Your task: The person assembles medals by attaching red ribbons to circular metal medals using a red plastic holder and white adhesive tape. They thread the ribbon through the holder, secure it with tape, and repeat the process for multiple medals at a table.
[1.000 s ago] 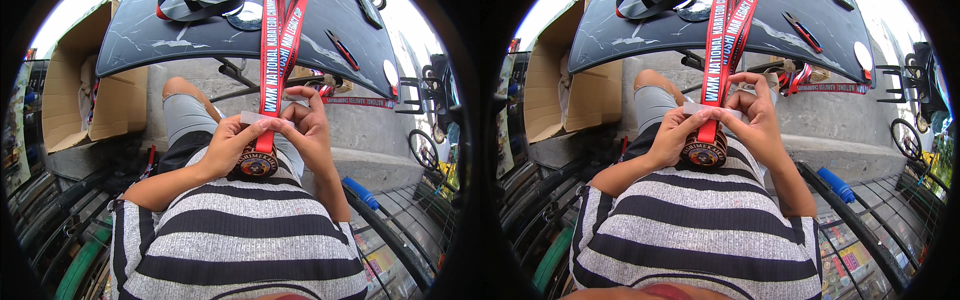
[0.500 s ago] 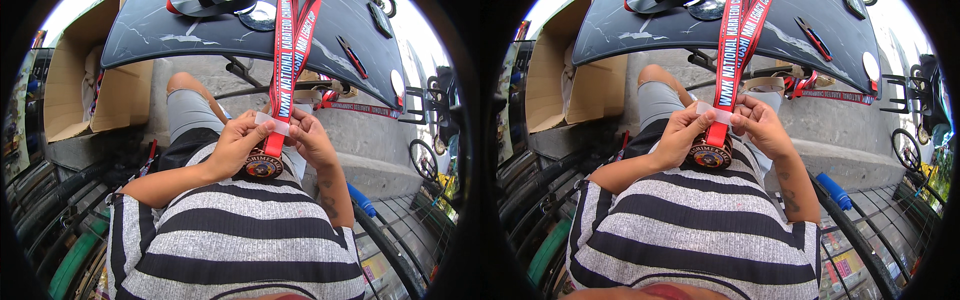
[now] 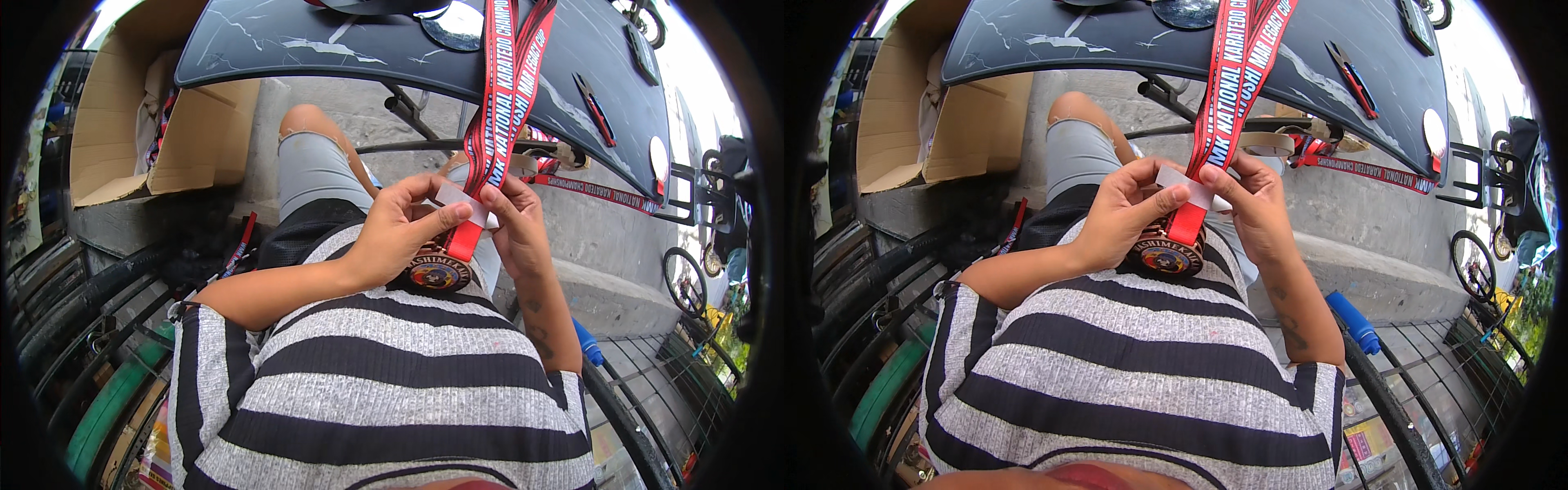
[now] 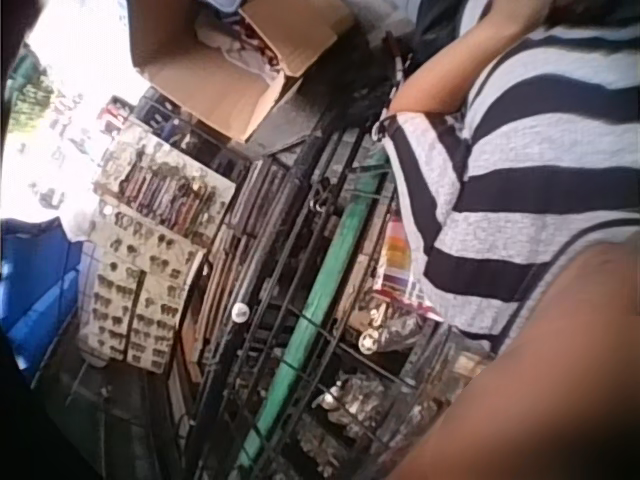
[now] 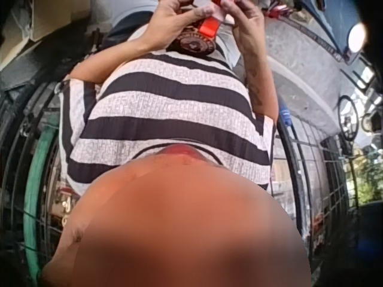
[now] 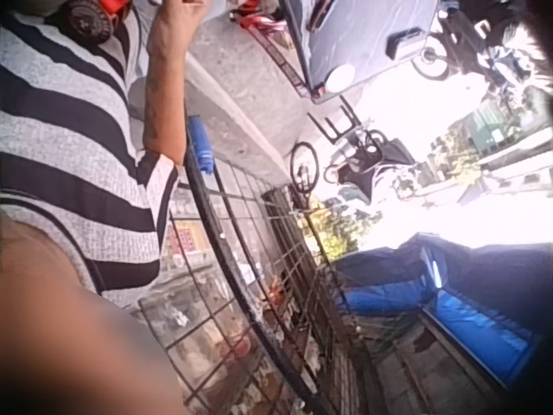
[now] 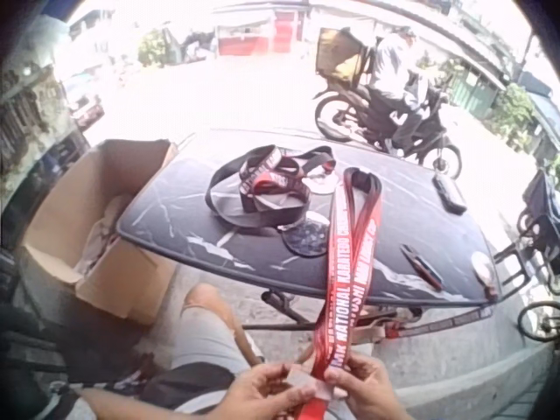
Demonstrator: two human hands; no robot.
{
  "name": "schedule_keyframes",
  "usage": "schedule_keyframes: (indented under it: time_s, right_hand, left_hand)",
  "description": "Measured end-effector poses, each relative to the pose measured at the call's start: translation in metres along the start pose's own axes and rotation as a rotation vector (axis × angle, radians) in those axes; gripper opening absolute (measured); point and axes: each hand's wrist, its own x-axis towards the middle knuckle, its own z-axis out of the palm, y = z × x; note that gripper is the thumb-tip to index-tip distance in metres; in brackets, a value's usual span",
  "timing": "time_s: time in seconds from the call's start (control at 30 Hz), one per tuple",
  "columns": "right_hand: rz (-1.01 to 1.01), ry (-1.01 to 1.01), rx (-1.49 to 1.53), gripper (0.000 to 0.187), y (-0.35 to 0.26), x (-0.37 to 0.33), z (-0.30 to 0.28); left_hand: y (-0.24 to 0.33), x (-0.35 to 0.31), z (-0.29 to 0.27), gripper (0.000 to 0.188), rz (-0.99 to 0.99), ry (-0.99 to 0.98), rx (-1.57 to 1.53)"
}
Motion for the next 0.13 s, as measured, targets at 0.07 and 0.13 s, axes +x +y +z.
schedule_keyframes:
  time_s: [0.07,0.13]
  right_hand:
    - [-0.058,0.006,0.002,0.026,0.0007,-0.0004,0.0011]
    - [-0.071,-0.003,0.019,0.027,0.0014,-0.0010,0.0003]
  left_hand:
    - [-0.0032,0.0014,-0.0041,0.027,0.034,0.003,0.028]
    - [-0.0088,0.0047,-0.0108,0.030,0.060,-0.012,0.047]
